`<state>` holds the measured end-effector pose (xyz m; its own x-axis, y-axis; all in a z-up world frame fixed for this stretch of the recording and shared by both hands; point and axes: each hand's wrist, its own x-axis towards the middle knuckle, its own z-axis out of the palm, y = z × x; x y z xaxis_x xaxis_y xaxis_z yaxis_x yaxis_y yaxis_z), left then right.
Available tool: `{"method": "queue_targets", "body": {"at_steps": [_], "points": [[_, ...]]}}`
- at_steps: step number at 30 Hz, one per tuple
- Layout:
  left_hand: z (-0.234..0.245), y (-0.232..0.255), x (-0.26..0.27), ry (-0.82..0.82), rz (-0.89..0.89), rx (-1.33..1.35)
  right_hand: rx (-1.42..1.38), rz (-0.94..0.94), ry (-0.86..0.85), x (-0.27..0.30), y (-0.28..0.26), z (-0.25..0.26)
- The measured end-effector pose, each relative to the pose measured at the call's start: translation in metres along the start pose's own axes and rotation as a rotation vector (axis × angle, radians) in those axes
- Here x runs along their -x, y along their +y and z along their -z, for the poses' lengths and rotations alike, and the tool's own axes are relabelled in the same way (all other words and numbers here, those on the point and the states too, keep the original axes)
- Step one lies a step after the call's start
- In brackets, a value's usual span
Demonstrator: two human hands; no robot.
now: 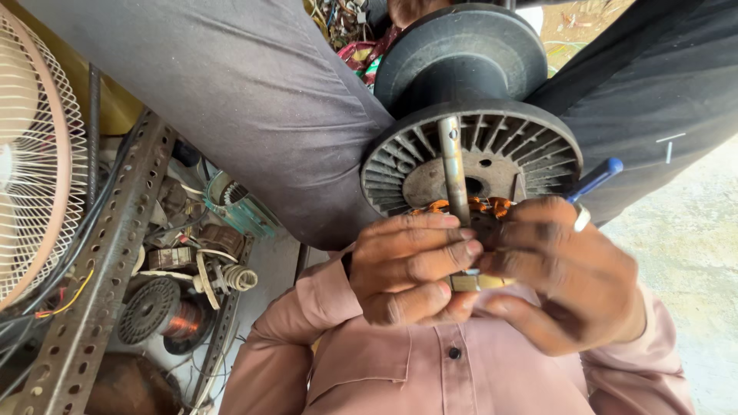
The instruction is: The person is repairing an electric motor rotor by hand. They use scissors to cut and insert small white insulating pieces into the slots of the copper-wound rotor, repeating this process for multiple slots.
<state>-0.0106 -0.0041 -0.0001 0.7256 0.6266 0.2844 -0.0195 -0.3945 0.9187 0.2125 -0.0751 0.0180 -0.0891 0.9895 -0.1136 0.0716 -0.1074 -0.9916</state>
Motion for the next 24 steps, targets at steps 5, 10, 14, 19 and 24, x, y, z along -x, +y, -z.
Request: {"method": "queue_targets", "body": {"at_steps": [5, 10, 14, 19, 24], "points": [[-0.021, -0.020, 0.018, 0.216, -0.117, 0.026, -0.327, -0.078, 0.435, 0.027, 0.009, -0.018], [-0.035, -0.023, 0.047, 0.332, -0.033, 0.126, 0.187, -0.302, 0.556, 0.074, 0.000, -0.024], [-0.015, -0.002, 0.061, 0.330, -0.106, -0.223, 0.482, -0.414, 0.402, 0.097, -0.008, -0.033], [0.003, 0.046, 0.070, 0.100, -0.112, -0.413, 0.613, -0.336, 0.393, 0.105, -0.006, -0.064], [0.016, 0.083, 0.042, 0.282, -0.158, -0.392, 0.633, -0.256, 0.435, 0.118, -0.018, -0.071]]}}
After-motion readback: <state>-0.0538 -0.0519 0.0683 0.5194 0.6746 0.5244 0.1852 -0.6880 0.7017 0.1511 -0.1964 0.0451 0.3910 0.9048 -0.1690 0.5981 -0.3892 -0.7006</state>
